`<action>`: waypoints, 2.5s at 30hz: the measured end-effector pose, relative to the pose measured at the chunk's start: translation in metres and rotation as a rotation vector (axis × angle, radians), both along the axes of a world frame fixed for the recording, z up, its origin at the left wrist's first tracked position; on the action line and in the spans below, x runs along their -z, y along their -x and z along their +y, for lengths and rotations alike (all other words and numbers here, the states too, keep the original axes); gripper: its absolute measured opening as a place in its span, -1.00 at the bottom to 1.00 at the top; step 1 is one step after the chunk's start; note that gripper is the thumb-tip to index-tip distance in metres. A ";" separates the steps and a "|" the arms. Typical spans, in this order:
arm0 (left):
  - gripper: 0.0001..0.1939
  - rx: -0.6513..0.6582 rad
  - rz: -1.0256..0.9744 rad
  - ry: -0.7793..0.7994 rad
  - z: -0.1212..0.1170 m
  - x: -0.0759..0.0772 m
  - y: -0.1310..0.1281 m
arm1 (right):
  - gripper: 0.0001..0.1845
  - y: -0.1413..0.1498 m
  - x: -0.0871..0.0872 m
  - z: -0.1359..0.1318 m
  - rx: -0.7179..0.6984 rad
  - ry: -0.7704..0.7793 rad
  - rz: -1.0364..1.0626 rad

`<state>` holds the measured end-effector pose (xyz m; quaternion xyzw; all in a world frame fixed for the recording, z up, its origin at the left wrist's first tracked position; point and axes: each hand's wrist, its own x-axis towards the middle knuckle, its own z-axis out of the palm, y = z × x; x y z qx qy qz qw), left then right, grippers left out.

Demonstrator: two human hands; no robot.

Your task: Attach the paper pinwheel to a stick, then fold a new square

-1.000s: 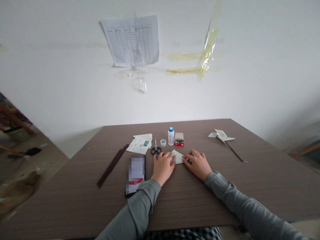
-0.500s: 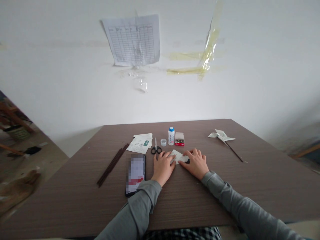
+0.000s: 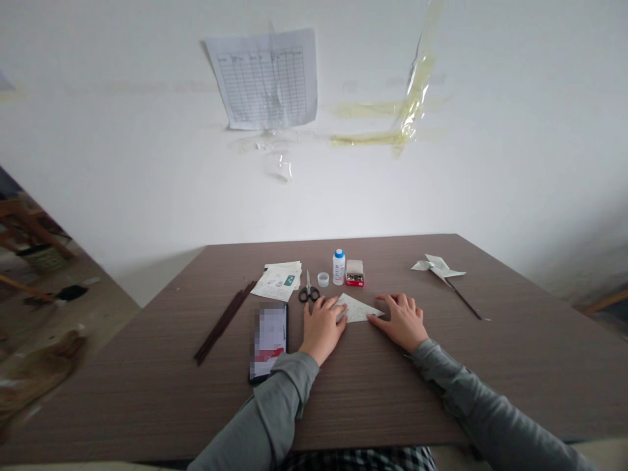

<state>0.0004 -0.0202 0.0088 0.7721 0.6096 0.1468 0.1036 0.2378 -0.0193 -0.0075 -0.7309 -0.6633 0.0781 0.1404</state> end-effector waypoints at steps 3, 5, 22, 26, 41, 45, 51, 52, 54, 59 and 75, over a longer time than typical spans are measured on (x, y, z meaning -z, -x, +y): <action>-0.55 0.002 0.005 0.029 -0.001 -0.004 -0.001 | -0.35 -0.002 -0.004 -0.001 0.012 0.046 0.012; -0.55 0.003 0.008 0.026 -0.001 -0.005 -0.001 | -0.34 -0.003 -0.005 -0.001 0.018 0.065 0.015; -0.55 0.012 0.015 0.015 -0.001 -0.004 -0.001 | -0.21 -0.016 -0.015 0.002 0.068 0.131 0.093; -0.54 0.005 0.016 0.011 0.000 -0.002 0.000 | -0.21 -0.020 -0.011 0.003 0.078 0.106 0.115; -0.56 -0.006 0.018 0.012 0.001 -0.003 -0.004 | -0.63 -0.001 0.002 0.006 -0.212 -0.084 0.155; -0.59 -0.006 0.013 0.018 0.001 -0.005 -0.006 | -0.74 0.008 -0.004 0.008 -0.180 -0.072 0.127; -0.65 -0.010 -0.010 0.012 0.001 -0.008 -0.007 | -0.62 0.015 -0.013 0.009 -0.194 -0.040 0.086; -0.66 -0.011 -0.014 0.011 0.001 -0.008 -0.007 | -0.56 0.015 -0.015 0.009 -0.203 -0.035 0.080; -0.67 -0.013 -0.019 0.011 0.002 -0.007 -0.007 | -0.47 0.015 -0.016 0.009 -0.226 -0.032 0.068; -0.61 0.000 -0.028 0.041 0.004 -0.008 -0.003 | -0.51 0.015 -0.017 0.010 -0.253 -0.001 0.046; -0.59 -0.027 0.013 0.009 -0.003 -0.018 0.022 | -0.52 0.010 -0.012 0.013 -0.260 0.004 0.042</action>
